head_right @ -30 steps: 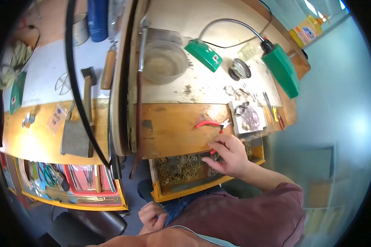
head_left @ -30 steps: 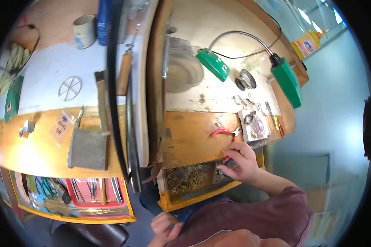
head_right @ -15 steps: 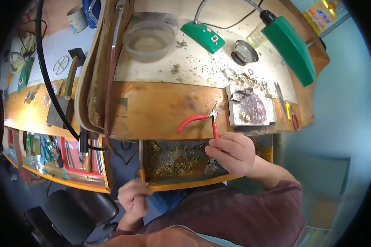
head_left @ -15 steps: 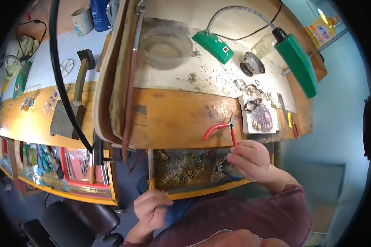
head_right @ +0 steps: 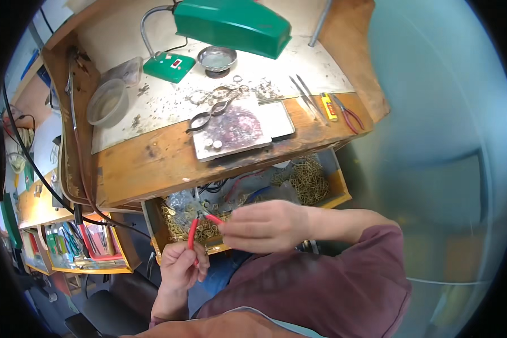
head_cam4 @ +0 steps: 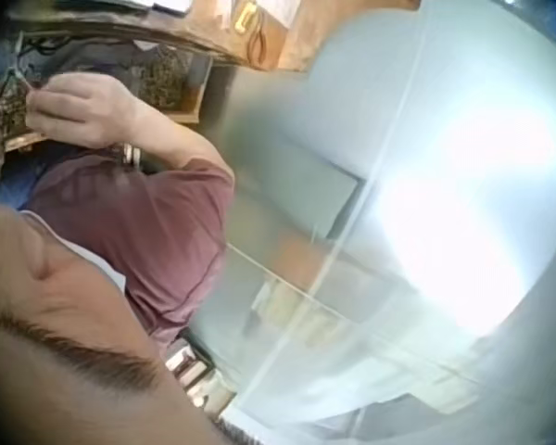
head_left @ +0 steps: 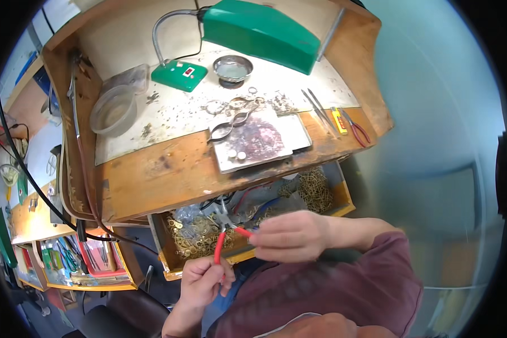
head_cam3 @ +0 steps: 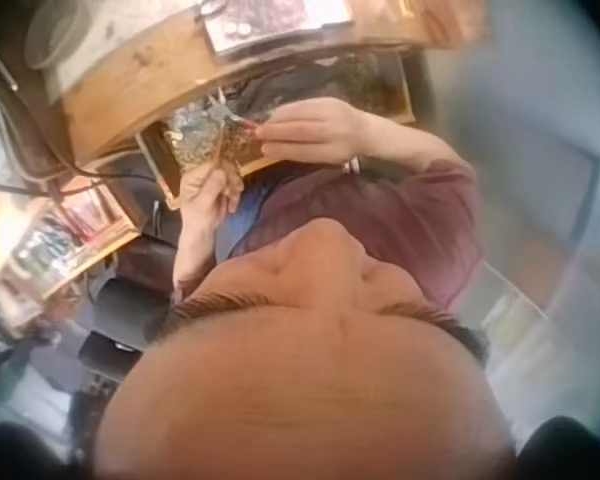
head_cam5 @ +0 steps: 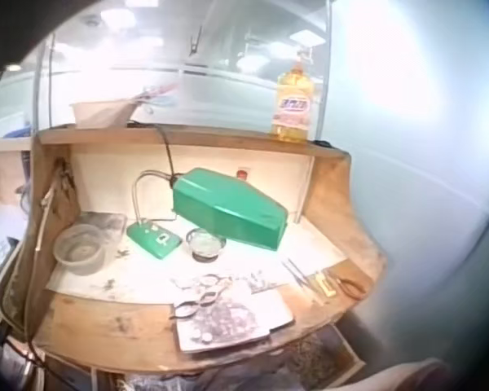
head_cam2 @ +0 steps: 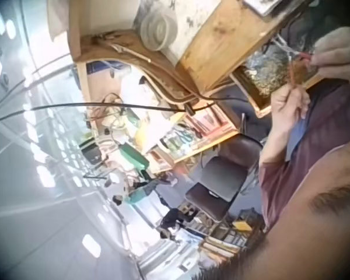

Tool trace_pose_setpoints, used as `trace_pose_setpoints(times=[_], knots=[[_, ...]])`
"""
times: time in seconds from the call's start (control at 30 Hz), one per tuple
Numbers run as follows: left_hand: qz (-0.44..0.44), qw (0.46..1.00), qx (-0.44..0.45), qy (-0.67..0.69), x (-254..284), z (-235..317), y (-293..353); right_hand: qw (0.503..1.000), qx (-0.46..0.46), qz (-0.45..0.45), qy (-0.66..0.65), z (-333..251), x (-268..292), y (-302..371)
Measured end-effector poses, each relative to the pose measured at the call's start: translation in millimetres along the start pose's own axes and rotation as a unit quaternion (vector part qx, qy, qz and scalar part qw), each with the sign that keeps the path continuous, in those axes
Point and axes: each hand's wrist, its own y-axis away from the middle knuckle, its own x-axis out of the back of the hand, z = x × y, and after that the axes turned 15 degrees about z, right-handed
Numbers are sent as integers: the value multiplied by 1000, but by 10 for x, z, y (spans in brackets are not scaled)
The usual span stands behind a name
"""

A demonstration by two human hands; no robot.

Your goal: The recorder uses a metal file to shape and smooth a small jewelry component at a workbench.

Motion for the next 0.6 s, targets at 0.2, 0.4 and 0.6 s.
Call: trace_pose_setpoints(times=[0.2, 0.4, 0.6], knots=[[35, 988, -89, -121, -225, -284, 152, 799, -381, 162, 436, 822, 1189, 835], [49, 995, -67, -50, -334, -602, 121, 719, -523, 2, 459, 1189, 1868, 1646], [97, 979, -125, -125, -609, -835, 173, 774, -489, 140, 376, 762, 1959, 1413]])
